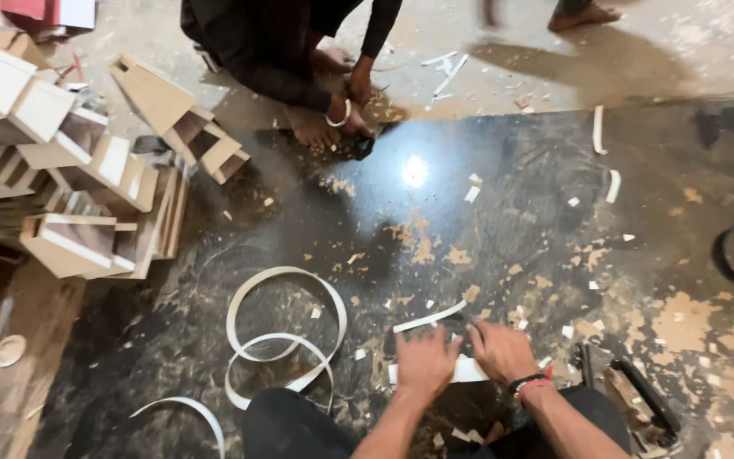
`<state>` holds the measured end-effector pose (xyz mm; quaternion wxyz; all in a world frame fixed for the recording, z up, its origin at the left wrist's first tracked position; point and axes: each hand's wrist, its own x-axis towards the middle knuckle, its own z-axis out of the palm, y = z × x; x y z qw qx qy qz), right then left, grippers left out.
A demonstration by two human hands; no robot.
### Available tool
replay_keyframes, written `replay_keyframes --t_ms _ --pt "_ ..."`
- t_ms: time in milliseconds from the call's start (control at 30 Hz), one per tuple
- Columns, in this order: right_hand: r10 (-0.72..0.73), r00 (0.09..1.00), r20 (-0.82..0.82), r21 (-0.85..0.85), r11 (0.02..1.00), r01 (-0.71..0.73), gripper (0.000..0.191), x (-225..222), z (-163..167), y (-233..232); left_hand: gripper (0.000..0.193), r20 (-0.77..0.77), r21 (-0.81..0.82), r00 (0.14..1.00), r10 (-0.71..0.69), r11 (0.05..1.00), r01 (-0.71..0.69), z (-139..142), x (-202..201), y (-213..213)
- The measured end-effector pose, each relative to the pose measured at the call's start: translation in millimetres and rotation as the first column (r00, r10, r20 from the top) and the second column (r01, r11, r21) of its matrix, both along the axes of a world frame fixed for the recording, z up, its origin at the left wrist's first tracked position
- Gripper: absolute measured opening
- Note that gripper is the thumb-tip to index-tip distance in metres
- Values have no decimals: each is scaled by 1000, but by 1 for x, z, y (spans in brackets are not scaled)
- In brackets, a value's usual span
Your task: The person applies white edge banding to the edges of small wooden boxes. They use a hand-held iron to press the banding onto the edges, then trim the excess with a utility knife. The person works on multiple boxes, repeating the process for each edge.
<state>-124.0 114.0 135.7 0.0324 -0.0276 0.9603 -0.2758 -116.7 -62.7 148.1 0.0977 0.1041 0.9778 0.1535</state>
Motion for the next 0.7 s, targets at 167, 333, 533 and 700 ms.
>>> replay_keyframes --t_ms 167,333,533,700 --pt "-3 991 133 98 995 -10 39 -3 17 -15 51 49 -32 999 -15 999 16 8 4 -56" --pt "53 994 90 223 972 -73 36 -23 25 -32 44 -39 178 998 54 983 -46 10 -13 -75" --pt "337 910 -242 380 896 -231 31 -37 20 -75 41 -96 296 994 56 955 -26 -21 -37 -92" --pt "172 970 -169 194 971 -138 40 -38 22 -125 40 -92 307 991 101 949 -68 -24 -41 -94"
